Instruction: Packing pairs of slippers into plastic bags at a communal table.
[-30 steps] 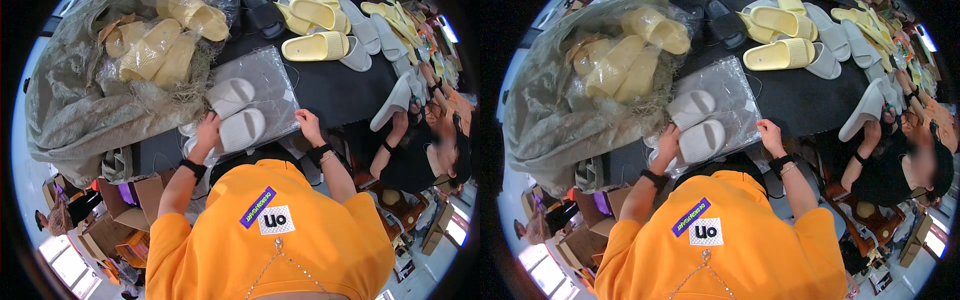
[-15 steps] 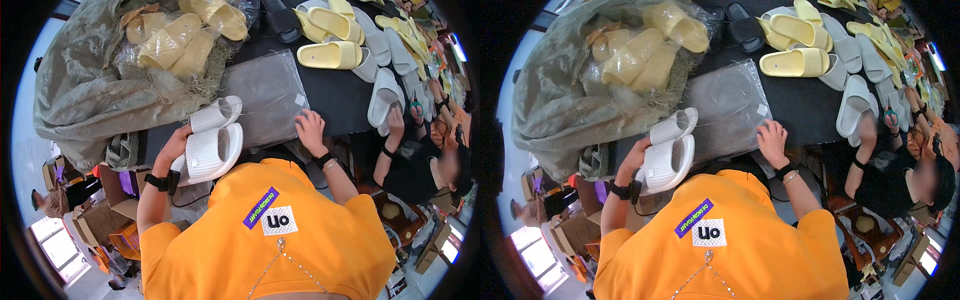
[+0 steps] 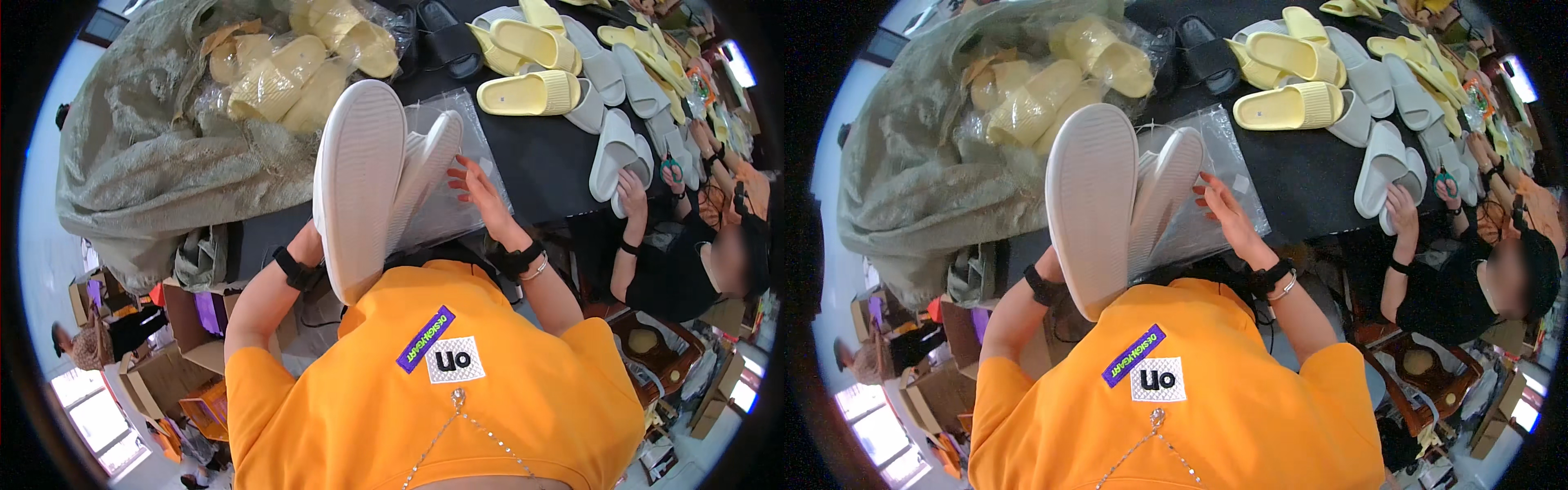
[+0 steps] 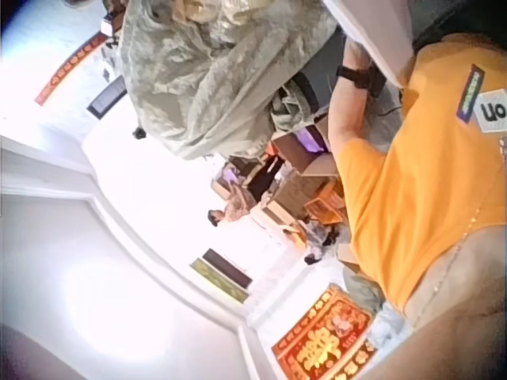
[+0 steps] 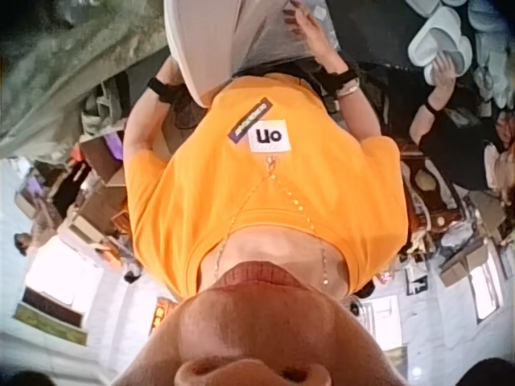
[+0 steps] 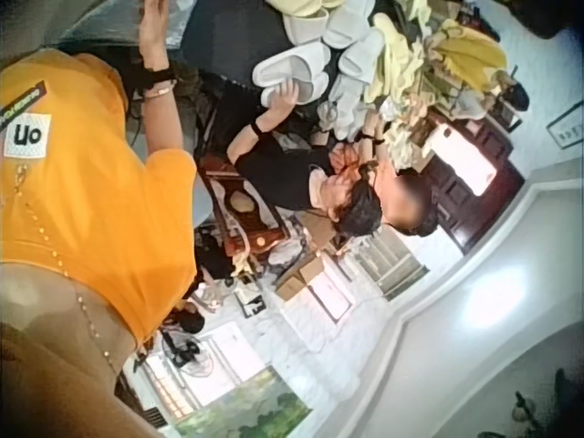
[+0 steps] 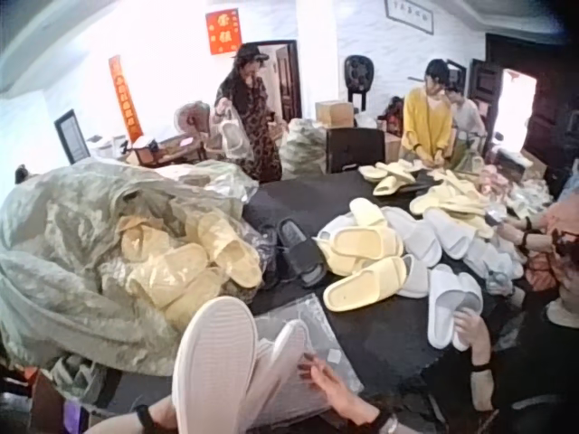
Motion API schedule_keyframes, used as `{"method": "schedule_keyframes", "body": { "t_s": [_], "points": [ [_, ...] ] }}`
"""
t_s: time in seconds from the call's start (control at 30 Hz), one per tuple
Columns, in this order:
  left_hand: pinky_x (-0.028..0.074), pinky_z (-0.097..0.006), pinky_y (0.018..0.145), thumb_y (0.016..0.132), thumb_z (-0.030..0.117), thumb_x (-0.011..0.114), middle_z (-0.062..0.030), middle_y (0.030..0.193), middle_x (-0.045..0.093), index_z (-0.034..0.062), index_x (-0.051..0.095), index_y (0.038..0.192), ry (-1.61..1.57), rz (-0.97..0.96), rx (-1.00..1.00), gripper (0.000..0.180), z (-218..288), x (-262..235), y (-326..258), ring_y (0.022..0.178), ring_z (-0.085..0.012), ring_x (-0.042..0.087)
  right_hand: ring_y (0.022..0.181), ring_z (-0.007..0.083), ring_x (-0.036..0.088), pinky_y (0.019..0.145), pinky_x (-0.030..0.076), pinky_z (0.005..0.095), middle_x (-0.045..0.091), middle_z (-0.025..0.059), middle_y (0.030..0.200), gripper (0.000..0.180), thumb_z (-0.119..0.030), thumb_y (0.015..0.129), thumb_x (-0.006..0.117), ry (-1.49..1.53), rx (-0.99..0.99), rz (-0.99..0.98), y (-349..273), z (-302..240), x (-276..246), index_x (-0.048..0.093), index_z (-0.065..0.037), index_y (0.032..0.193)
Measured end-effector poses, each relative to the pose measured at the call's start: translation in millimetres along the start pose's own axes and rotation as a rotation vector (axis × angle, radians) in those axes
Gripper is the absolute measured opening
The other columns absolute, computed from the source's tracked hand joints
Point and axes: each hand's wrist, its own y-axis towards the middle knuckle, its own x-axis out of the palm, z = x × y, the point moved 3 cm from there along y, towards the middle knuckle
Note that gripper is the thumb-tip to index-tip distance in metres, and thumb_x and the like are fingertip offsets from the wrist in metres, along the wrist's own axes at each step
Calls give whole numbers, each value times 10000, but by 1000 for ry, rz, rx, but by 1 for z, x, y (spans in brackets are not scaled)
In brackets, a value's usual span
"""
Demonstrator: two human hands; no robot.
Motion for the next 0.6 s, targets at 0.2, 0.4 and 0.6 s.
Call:
{"method": "schedule_keyframes", "body": {
  "t_s": [0.2, 0.4, 0.6],
  "points": [
    [492, -245, 728, 843, 115, 571, -77, 1037, 602, 9, 489, 1203, 277, -93, 125, 384, 2, 9, 71, 825, -110, 590, 1101, 172, 435, 908, 340, 330, 328, 58, 1357, 591, -479, 911, 354, -38, -54, 0, -2, 0, 3, 249, -130, 1376],
    [459, -269, 730, 846, 107, 502, -102, 928, 636, -13, 575, 1037, 859, 327, 328, 237, -13, 7, 142, 872, -147, 587, 1139, 196, 391, 896, 354, 325, 346, 95, 1299, 636, -307, 837, 568, 43, -437, 395, -13, -34, -31, 258, -103, 1353],
    [422, -460, 740, 741, 116, 481, -211, 905, 557, 0, 545, 853, 1510, 533, 211, 174, -42, 33, 163, 854, -373, 538, 1039, 287, 437, 863, 373, 384, 400, 106, 1231, 407, -246, 737, 649, -1240, -352, 724, -31, -36, -48, 544, -95, 1100]
  ]
}}
